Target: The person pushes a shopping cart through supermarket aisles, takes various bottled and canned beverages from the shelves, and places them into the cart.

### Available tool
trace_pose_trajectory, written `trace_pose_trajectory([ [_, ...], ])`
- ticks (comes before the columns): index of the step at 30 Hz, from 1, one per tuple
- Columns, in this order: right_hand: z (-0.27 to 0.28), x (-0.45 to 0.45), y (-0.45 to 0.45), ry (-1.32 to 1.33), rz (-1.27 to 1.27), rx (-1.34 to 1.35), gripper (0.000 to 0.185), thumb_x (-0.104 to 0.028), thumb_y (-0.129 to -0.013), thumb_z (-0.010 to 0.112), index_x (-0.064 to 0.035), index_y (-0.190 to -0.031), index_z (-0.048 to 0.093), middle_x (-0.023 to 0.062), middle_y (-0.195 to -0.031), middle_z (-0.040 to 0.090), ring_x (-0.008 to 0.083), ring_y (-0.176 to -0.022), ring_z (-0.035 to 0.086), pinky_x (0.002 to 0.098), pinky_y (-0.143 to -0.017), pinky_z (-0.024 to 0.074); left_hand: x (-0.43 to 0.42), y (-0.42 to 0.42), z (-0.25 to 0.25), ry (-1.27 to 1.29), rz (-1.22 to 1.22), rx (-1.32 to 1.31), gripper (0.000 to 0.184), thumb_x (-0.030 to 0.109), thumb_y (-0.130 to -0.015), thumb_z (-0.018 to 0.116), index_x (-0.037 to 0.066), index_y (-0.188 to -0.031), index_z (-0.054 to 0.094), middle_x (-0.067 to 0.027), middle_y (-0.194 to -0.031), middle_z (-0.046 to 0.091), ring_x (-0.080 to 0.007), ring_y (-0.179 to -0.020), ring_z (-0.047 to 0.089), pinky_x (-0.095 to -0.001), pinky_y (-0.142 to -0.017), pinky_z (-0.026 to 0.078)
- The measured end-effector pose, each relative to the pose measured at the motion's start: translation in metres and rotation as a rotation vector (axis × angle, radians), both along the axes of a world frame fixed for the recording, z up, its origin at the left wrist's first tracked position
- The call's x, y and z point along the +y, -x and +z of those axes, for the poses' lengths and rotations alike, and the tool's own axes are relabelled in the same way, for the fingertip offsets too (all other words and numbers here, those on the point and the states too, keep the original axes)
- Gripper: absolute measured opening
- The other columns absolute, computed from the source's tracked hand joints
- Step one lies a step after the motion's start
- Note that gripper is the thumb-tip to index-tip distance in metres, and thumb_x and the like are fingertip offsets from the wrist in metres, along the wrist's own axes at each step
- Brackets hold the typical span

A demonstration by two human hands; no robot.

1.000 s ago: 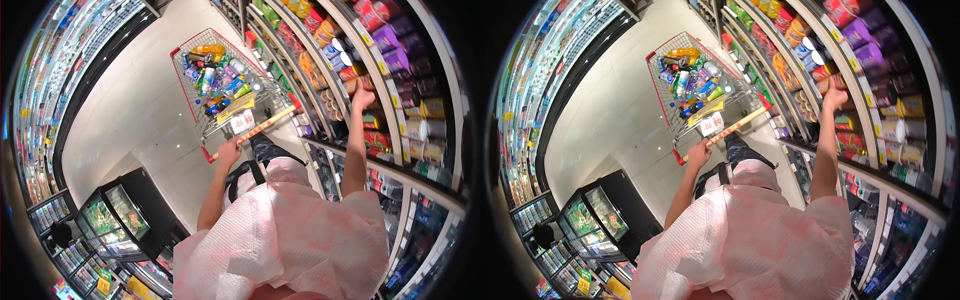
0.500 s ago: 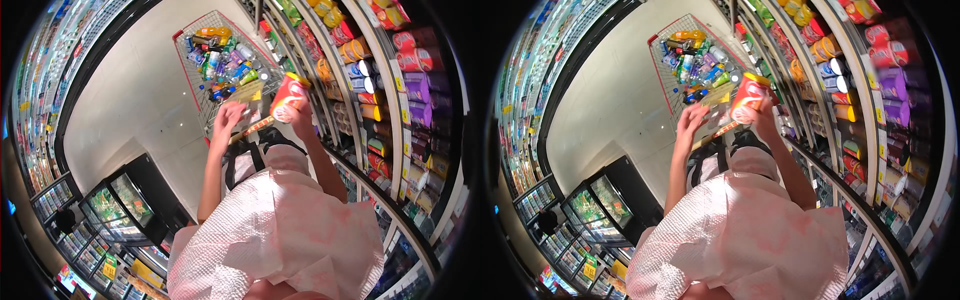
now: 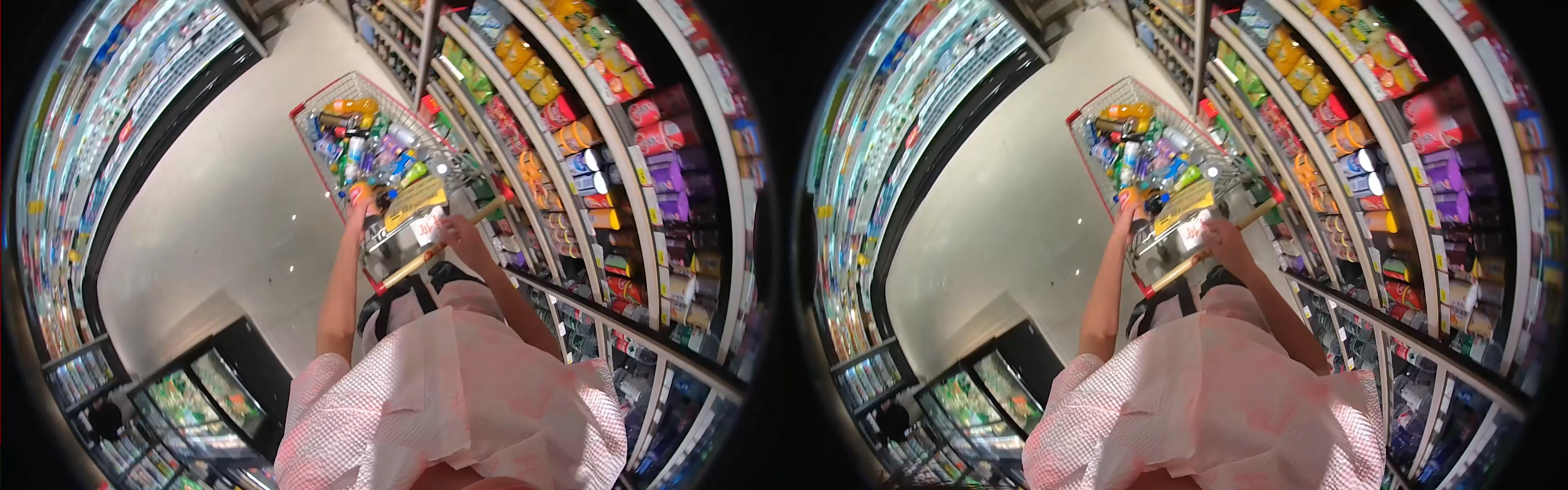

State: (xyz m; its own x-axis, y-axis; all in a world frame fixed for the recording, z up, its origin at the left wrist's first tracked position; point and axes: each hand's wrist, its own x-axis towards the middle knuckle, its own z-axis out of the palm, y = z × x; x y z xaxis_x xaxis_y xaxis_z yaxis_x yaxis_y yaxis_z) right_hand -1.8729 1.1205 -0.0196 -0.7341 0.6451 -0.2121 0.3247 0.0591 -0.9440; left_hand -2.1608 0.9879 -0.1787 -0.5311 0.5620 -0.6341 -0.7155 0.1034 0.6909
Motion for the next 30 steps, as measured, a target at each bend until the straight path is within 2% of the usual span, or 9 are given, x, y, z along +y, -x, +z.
trace_pose_trajectory([
  [4,-0.02,-0.021,-0.044,-0.118,-0.176,-0.227,0.029,-0.014,-0.093,0.072,-0.0009,-0.118,0.067,0.014,-0.11,0.072,0.0244,-0.098,0.071,0.0374,-0.081,0.057,-0.017,0.031,-0.166,0.176,-0.037,0.113,0.041,0.008,-0.077,0.079,0.009,-0.115,0.064,-0.0076,-0.091,0.07,-0.0201,-0.068,0.067,-0.0356,-0.056,0.056],
  [8,-0.026,-0.055,-0.071,-0.07,-0.301,-0.268,0.026,-0.015,-0.095,0.071,-0.0018,-0.118,0.069,0.0127,-0.108,0.073,0.0231,-0.098,0.072,0.0358,-0.087,0.0569,-0.009,0.029,-0.172,0.439,-0.302,0.166,0.044,0.005,-0.075,0.076,0.011,-0.116,0.063,-0.0059,-0.093,0.067,-0.0191,-0.07,0.063,-0.0366,-0.055,0.052],
  [10,-0.031,-0.073,-0.081,-0.057,-0.333,-0.264,0.027,-0.019,-0.099,0.069,-0.0031,-0.121,0.068,0.0094,-0.103,0.073,0.0178,-0.091,0.071,0.0317,-0.076,0.0587,-0.011,0.021,-0.263,0.298,-0.08,0.709,0.041,0.002,-0.075,0.073,0.008,-0.115,0.063,-0.0068,-0.094,0.067,-0.0186,-0.077,0.064,-0.0363,-0.062,0.052],
  [13,-0.035,-0.094,-0.087,-0.008,-0.375,-0.263,0.026,-0.019,-0.099,0.068,-0.0032,-0.12,0.068,0.0072,-0.101,0.072,0.0159,-0.091,0.07,0.031,-0.074,0.0597,-0.005,0.02,-0.163,0.349,-0.342,0.74,0.036,0.001,-0.079,0.069,0.005,-0.115,0.062,-0.0085,-0.095,0.068,-0.0188,-0.083,0.065,-0.0352,-0.072,0.053],
  [16,-0.02,-0.1,-0.082,0.108,-0.416,-0.243,0.025,-0.019,-0.098,0.068,-0.0014,-0.117,0.07,0.0122,-0.1,0.074,0.022,-0.091,0.071,0.0349,-0.082,0.0571,-0.013,0.018,-0.091,0.268,-0.423,0.681,0.04,0.016,-0.084,0.075,-0.002,-0.118,0.064,-0.0171,-0.108,0.07,-0.0298,-0.097,0.067,-0.0419,-0.087,0.051],
  [20,-0.019,-0.062,-0.08,-0.037,-0.408,-0.193,0.022,-0.015,-0.098,0.068,-0.0005,-0.115,0.07,0.011,-0.1,0.073,0.0197,-0.089,0.07,0.0342,-0.079,0.0561,-0.031,-0.026,-0.017,0.203,-0.339,1.015,0.055,0.037,-0.089,0.078,-0.003,-0.123,0.063,-0.0233,-0.115,0.067,-0.0388,-0.111,0.063,-0.0435,-0.099,0.048],
  [24,0.042,0.017,-0.069,-0.221,-0.501,-0.152,0.018,-0.009,-0.097,0.068,0.0008,-0.111,0.071,0.0107,-0.102,0.074,0.0196,-0.092,0.07,0.0339,-0.082,0.0546,-0.042,-0.075,0.099,0.41,-0.597,1.463,0.086,0.051,-0.081,0.082,0.002,-0.144,0.048,-0.0198,-0.138,0.057,-0.0382,-0.131,0.052,-0.0565,-0.113,0.037],
  [28,0.09,0.126,-0.059,-0.596,-0.537,0.05,0.016,0.001,-0.095,0.065,-0.0043,-0.11,0.067,0.0067,-0.093,0.066,0.015,-0.082,0.063,0.0274,-0.072,0.0496,-0.032,-0.071,0.08,0.564,-0.918,1.545,0.1,0.046,-0.075,0.085,0.008,-0.153,0.036,-0.0145,-0.146,0.05,-0.0307,-0.14,0.045,-0.065,-0.119,0.025],
  [30,0.167,0.161,-0.048,-0.758,-0.678,-0.073,0.016,-0.006,-0.095,0.065,-0.0021,-0.111,0.065,0.0118,-0.1,0.062,0.0235,-0.09,0.065,0.0329,-0.08,0.052,-0.033,-0.062,0.07,0.623,-1.102,1.536,0.083,0.032,-0.073,0.082,0.009,-0.144,0.046,-0.0108,-0.131,0.056,-0.0293,-0.133,0.05,-0.0635,-0.121,0.024],
])
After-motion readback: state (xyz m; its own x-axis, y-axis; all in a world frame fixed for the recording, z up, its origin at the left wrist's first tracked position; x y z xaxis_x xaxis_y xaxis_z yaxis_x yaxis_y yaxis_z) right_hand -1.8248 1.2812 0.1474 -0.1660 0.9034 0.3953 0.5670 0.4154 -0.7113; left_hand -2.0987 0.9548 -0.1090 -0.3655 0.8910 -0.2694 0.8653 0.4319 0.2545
